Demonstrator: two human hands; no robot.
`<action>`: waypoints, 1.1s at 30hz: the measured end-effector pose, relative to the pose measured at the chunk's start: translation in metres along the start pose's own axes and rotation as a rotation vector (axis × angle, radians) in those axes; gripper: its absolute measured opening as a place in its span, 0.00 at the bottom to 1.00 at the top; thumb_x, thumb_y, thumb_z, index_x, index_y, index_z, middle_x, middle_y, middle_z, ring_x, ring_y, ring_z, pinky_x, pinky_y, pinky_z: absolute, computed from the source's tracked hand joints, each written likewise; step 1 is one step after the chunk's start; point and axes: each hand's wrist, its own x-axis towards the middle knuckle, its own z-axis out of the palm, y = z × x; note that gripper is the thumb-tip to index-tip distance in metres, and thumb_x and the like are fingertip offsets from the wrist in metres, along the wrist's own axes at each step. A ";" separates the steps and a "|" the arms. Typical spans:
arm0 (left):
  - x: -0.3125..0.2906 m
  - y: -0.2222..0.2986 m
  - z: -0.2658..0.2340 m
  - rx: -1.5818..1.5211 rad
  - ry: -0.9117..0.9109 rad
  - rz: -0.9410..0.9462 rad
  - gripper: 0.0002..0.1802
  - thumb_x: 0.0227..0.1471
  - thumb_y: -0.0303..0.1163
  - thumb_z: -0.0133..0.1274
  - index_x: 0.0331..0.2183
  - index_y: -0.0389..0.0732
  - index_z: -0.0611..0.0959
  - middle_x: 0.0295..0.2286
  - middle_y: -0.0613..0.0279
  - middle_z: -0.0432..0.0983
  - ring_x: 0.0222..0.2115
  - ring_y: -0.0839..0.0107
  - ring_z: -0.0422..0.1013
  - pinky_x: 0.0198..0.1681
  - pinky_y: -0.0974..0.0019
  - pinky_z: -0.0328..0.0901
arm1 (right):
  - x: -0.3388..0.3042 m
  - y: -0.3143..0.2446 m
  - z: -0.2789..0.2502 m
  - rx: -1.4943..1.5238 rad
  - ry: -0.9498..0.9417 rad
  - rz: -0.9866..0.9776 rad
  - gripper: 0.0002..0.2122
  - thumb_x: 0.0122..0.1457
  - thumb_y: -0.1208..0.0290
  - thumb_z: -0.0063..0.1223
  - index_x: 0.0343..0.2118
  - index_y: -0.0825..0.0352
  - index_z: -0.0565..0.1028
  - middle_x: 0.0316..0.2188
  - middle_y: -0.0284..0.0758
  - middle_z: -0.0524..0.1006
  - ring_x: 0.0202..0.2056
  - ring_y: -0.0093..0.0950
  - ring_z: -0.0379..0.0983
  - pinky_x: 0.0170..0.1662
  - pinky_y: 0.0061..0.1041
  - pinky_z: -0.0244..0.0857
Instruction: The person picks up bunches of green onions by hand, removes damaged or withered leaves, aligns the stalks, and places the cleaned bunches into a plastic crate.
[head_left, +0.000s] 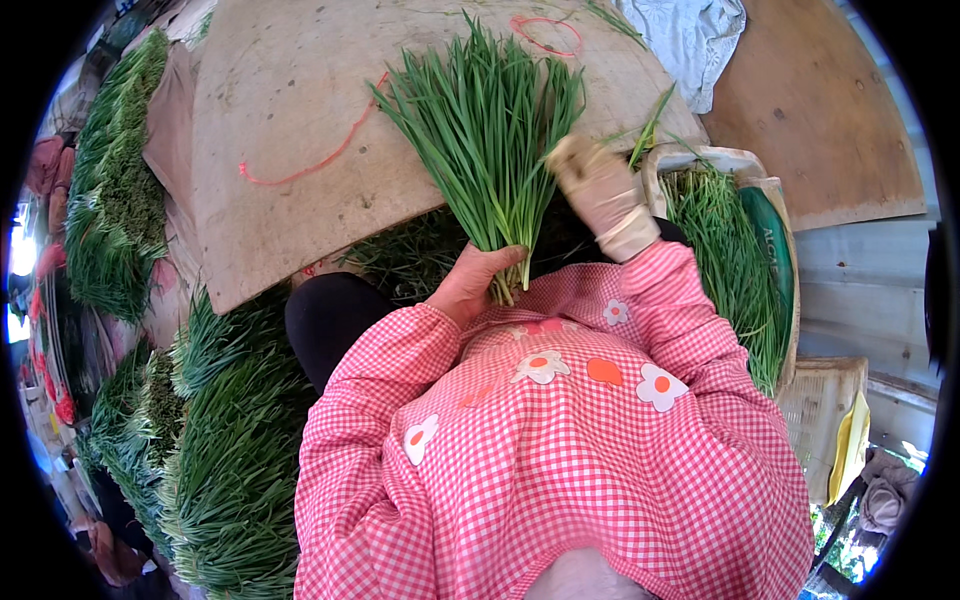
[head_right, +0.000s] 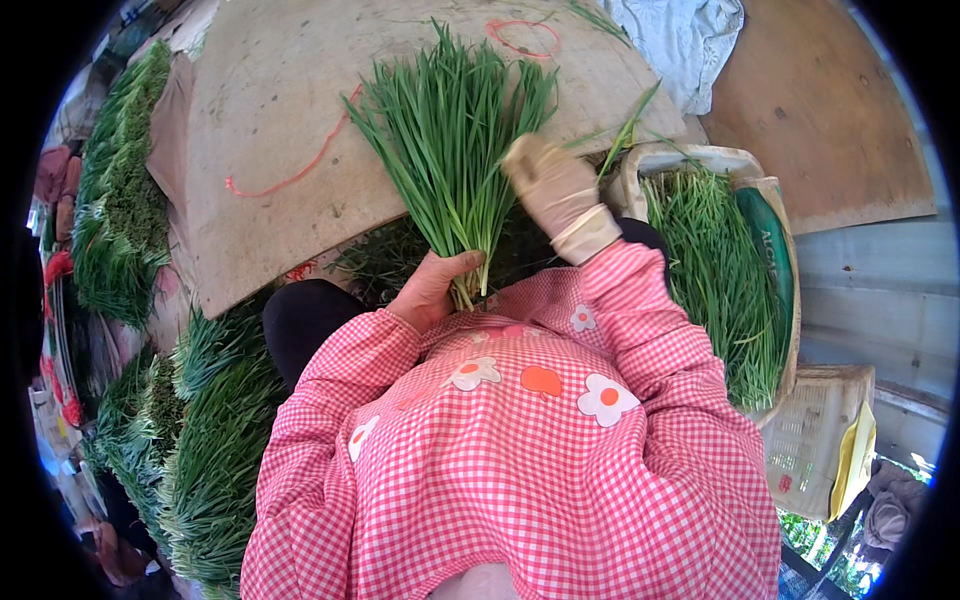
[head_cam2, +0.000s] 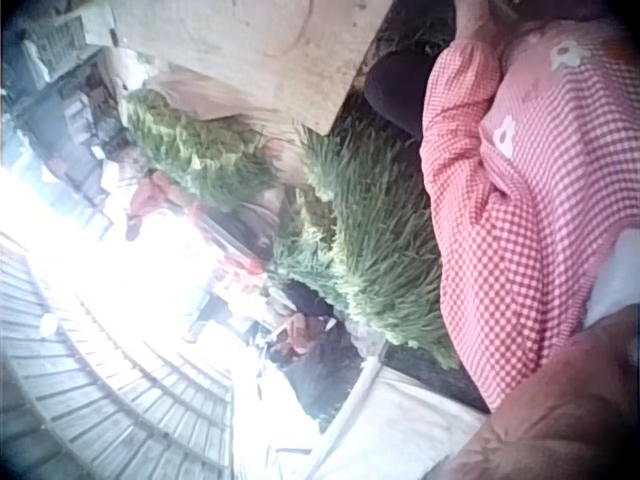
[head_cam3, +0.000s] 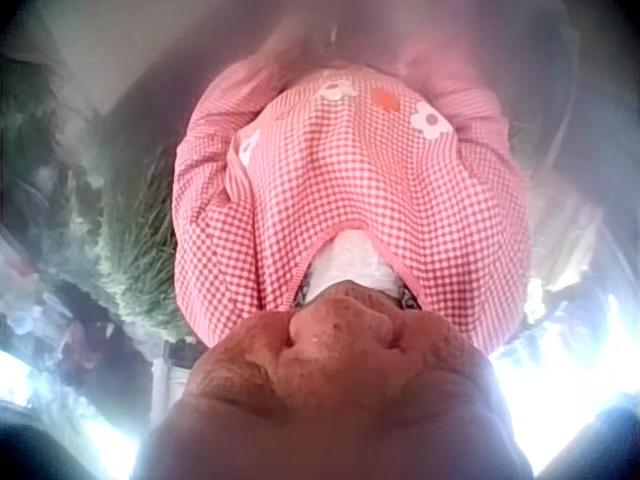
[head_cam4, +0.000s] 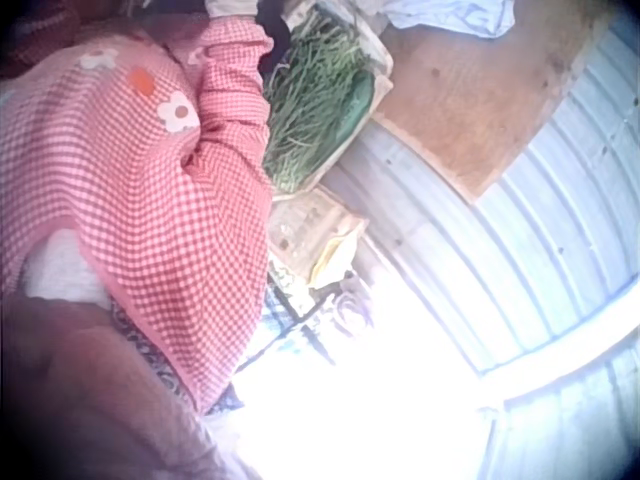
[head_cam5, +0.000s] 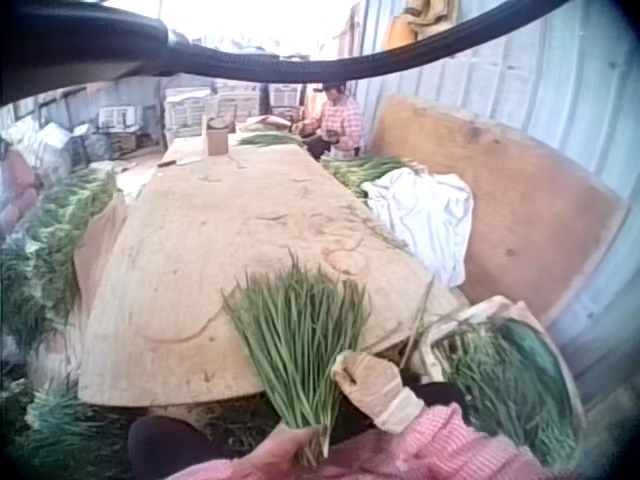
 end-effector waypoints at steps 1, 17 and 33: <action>-0.002 0.001 0.000 0.003 0.019 -0.008 0.21 0.43 0.24 0.56 0.42 0.41 0.70 0.32 0.66 0.72 0.28 0.72 0.71 0.29 0.68 0.69 | 0.007 0.012 -0.017 -0.113 0.052 -0.123 0.07 0.55 0.65 0.46 0.33 0.60 0.67 0.21 0.38 0.71 0.25 0.37 0.71 0.28 0.35 0.65; 0.003 -0.007 0.003 0.261 -0.002 0.177 0.22 0.43 0.25 0.57 0.43 0.41 0.71 0.34 0.64 0.73 0.32 0.71 0.71 0.33 0.68 0.68 | -0.058 -0.030 0.024 0.791 -0.587 0.412 0.29 0.51 0.51 0.52 0.48 0.71 0.66 0.42 0.46 0.72 0.45 0.37 0.68 0.48 0.29 0.60; 0.007 -0.011 -0.011 -0.264 0.020 -0.110 0.22 0.56 0.40 0.36 0.45 0.34 0.69 0.38 0.51 0.73 0.36 0.59 0.73 0.39 0.56 0.69 | -0.070 -0.034 0.021 1.673 -0.515 0.960 0.19 0.61 0.56 0.39 0.45 0.67 0.68 0.38 0.37 0.74 0.37 0.30 0.73 0.42 0.29 0.68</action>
